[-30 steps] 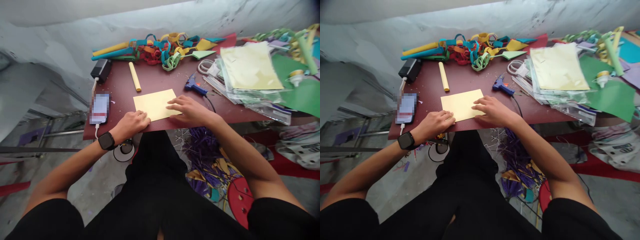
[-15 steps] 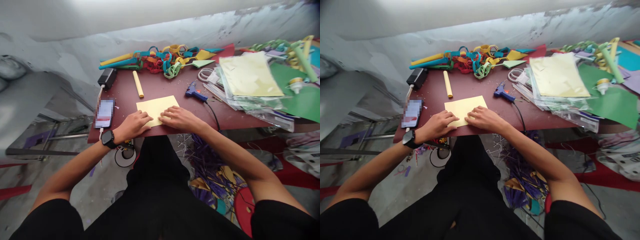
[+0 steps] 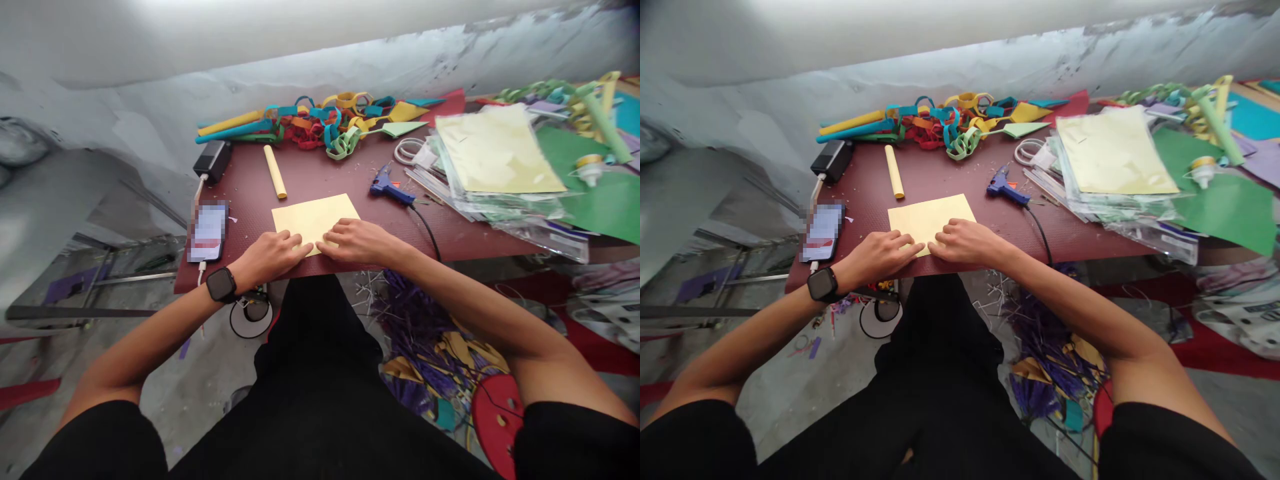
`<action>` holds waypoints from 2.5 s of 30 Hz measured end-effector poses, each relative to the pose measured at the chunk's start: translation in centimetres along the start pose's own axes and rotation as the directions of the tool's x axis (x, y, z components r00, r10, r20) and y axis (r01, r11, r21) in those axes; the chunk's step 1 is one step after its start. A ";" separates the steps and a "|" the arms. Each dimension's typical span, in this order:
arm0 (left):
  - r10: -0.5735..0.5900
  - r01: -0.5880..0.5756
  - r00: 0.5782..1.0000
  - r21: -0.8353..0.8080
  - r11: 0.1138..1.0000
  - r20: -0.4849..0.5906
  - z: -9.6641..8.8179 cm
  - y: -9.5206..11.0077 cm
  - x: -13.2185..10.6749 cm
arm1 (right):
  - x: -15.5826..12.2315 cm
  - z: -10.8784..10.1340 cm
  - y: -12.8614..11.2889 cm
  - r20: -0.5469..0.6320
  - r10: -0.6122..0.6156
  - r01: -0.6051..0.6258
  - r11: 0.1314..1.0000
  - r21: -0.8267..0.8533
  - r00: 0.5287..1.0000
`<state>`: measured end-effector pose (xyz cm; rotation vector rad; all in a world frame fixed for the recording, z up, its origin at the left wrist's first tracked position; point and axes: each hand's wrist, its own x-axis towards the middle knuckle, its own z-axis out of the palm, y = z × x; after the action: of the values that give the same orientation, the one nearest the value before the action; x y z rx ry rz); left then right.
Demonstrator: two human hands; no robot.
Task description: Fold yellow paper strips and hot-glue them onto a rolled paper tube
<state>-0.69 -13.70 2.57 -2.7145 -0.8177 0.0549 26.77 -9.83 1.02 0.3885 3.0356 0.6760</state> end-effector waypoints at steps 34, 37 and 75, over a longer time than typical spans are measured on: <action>-0.760 -0.055 0.571 -0.939 0.341 -0.310 3.0 -14.0 6.8 | 3.6 2.1 17.2 -0.118 0.826 -0.495 0.438 0.751 0.552; -0.744 -0.064 0.614 -0.956 0.286 -0.264 3.8 -14.4 5.9 | 4.0 4.4 16.8 -0.003 0.785 -0.410 0.328 0.851 0.620; -0.871 0.004 0.373 -0.939 0.345 -0.319 7.9 -16.0 5.7 | 3.5 6.0 16.3 -0.162 0.823 -0.602 0.517 0.609 0.544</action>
<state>-5.46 4.22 0.12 -2.3017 -1.5918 -2.1997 27.61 7.78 2.51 1.8945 3.3178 -0.1273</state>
